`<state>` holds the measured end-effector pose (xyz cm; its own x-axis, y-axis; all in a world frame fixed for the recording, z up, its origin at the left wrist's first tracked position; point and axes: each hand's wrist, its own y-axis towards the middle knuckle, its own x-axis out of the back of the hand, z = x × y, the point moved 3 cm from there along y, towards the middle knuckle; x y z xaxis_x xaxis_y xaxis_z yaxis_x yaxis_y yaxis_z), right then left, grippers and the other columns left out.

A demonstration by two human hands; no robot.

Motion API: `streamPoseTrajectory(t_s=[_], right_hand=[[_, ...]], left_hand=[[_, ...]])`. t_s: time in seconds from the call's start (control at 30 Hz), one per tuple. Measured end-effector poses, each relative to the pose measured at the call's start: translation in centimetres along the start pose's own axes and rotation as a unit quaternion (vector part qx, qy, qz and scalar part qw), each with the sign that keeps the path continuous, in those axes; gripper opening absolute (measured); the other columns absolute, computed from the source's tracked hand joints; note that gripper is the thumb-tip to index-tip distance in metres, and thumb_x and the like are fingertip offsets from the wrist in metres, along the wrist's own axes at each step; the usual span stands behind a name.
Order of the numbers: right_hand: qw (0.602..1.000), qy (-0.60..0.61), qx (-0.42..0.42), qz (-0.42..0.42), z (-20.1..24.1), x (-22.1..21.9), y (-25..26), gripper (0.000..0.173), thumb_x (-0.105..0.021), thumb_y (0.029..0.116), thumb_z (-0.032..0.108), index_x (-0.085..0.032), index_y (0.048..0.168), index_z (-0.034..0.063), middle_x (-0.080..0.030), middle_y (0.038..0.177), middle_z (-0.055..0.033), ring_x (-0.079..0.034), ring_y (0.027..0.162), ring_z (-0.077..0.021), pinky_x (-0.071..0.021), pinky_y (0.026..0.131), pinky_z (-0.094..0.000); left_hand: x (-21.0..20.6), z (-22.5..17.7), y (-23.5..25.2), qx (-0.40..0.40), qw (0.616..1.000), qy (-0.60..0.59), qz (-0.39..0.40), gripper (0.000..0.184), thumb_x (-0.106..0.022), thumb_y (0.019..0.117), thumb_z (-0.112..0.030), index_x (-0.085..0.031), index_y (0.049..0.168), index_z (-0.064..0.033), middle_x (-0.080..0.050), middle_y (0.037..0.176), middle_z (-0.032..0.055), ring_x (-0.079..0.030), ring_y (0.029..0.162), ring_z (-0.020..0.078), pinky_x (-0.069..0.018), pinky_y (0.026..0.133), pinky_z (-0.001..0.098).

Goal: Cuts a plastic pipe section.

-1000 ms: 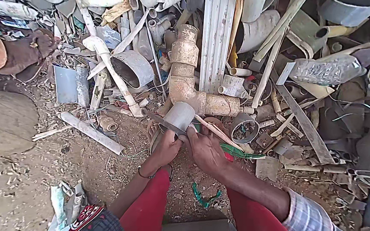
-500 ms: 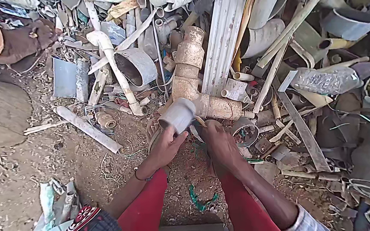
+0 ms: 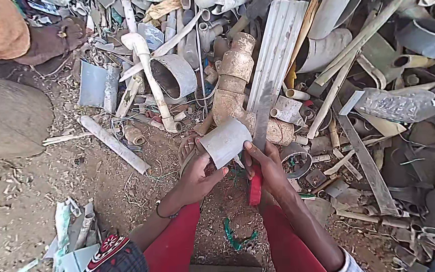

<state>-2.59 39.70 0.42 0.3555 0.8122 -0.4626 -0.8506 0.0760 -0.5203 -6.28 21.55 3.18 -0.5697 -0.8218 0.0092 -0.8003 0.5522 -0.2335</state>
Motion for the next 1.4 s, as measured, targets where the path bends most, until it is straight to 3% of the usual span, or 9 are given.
streamPoseTrajectory(t_s=[0.1, 0.23, 0.37, 0.53, 0.63, 0.8, 1.03, 1.2, 1.4], right_hand=[[0.995, 0.073, 0.041, 0.045, -0.5, 0.5, -0.1, 0.018, -0.056, 0.0996, 0.015, -0.058, 0.083, 0.0086, -0.056, 0.053, 0.0016, -0.054, 0.041, -0.0076, -0.0496, 0.043, -0.023], [0.997, 0.029, 0.064, 0.046, -0.9, 1.4, -0.2, 0.022, -0.057, 0.1006, 0.015, -0.06, 0.08, 0.0086, -0.057, 0.052, 0.0006, -0.055, 0.041, -0.0075, -0.0491, 0.042, -0.0233], [0.913, -0.381, 0.129, -0.07, -1.0, 1.3, -0.3, 0.045, -0.046, 0.1068, 0.036, -0.047, 0.131, -0.0026, -0.059, 0.077, -0.0015, -0.058, 0.06, -0.0092, -0.0539, 0.058, -0.0295], [0.876, -0.46, 0.149, -0.005, -1.6, 0.0, -1.1, 0.043, -0.035, 0.1107, 0.03, -0.06, 0.11, -0.004, -0.053, 0.064, -0.0029, -0.054, 0.053, -0.0131, -0.0505, 0.052, -0.0342], [0.869, -0.466, 0.137, 0.091, -2.3, -1.6, -2.1, 0.045, -0.036, 0.1113, 0.03, -0.059, 0.118, -0.0085, -0.054, 0.066, -0.0055, -0.056, 0.056, -0.0145, -0.0508, 0.056, -0.0326], [0.879, -0.442, 0.081, 0.16, -1.0, -0.6, -0.8, 0.044, -0.036, 0.1109, 0.03, -0.058, 0.12, -0.0073, -0.054, 0.069, -0.0064, -0.055, 0.055, -0.0156, -0.0502, 0.055, -0.0347], [0.85, -0.471, 0.119, 0.203, -1.8, -3.2, -2.5, 0.04, -0.04, 0.1102, 0.026, -0.059, 0.116, -0.0076, -0.06, 0.073, -0.0137, -0.063, 0.066, -0.0255, -0.053, 0.064, -0.0426], [0.925, -0.335, 0.171, 0.055, -1.5, -0.6, -1.4, 0.047, -0.034, 0.1108, 0.039, -0.057, 0.107, -0.0024, -0.049, 0.063, 0.0012, -0.05, 0.049, -0.0068, -0.0492, 0.048, -0.0282], [0.824, -0.512, 0.136, 0.199, -2.8, -2.5, -3.1, 0.04, -0.039, 0.1108, 0.029, -0.059, 0.111, -0.0054, -0.058, 0.067, -0.0126, -0.064, 0.06, -0.0281, -0.0538, 0.058, -0.0447]], left_hand=[[0.1, -0.3, -0.3, 0.054, 0.971, -0.234, 0.004, 0.049, -0.078, 0.0885, -0.024, -0.056, 0.131, -0.0117, -0.071, 0.12, -0.0046, -0.067, 0.113, 0.0088, -0.0557, 0.1, 0.0304], [0.4, 0.7, 0.6, 0.143, 0.847, -0.511, 0.003, 0.044, -0.071, 0.0887, -0.029, -0.061, 0.126, -0.0086, -0.067, 0.126, 0.0131, -0.063, 0.123, 0.0249, -0.0502, 0.107, 0.045], [0.2, 1.2, 0.7, 0.106, 0.869, -0.483, -0.012, 0.04, -0.057, 0.0874, 0.001, -0.055, 0.126, -0.0107, -0.069, 0.123, 0.0078, -0.065, 0.119, 0.019, -0.0505, 0.106, 0.0409], [0.5, 1.5, 0.8, 0.046, 0.882, -0.469, -0.004, 0.049, -0.068, 0.0823, -0.001, -0.055, 0.128, -0.0085, -0.067, 0.128, 0.0082, -0.062, 0.125, 0.02, -0.0472, 0.11, 0.0431], [0.7, 1.8, 1.0, 0.031, 0.881, -0.472, 0.002, 0.062, -0.079, 0.0752, -0.04, -0.063, 0.127, -0.0102, -0.067, 0.13, 0.0073, -0.058, 0.128, 0.0192, -0.0462, 0.108, 0.0428], [0.5, 1.2, 1.1, 0.066, 0.874, -0.482, -0.009, 0.092, -0.062, 0.0761, -0.079, -0.056, 0.137, -0.0109, -0.062, 0.137, 0.0081, -0.055, 0.133, 0.02, -0.0444, 0.109, 0.0402], [0.5, 0.9, 1.3, 0.089, 0.868, -0.484, -0.067, 0.093, -0.056, 0.074, -0.087, -0.06, 0.131, -0.0138, -0.068, 0.127, 0.0075, -0.063, 0.123, 0.0213, -0.0525, 0.101, 0.0447], [0.4, 0.8, 1.4, 0.052, 0.885, -0.462, 0.006, 0.102, -0.058, 0.0754, -0.084, -0.05, 0.144, -0.0093, -0.057, 0.144, 0.0107, -0.05, 0.138, 0.0237, -0.04, 0.114, 0.0455], [0.7, 1.3, 0.8, 0.101, 0.86, -0.496, -0.067, 0.087, -0.056, 0.0815, -0.08, -0.057, 0.134, -0.0113, -0.065, 0.132, 0.0106, -0.059, 0.127, 0.0245, -0.0485, 0.106, 0.0483]])
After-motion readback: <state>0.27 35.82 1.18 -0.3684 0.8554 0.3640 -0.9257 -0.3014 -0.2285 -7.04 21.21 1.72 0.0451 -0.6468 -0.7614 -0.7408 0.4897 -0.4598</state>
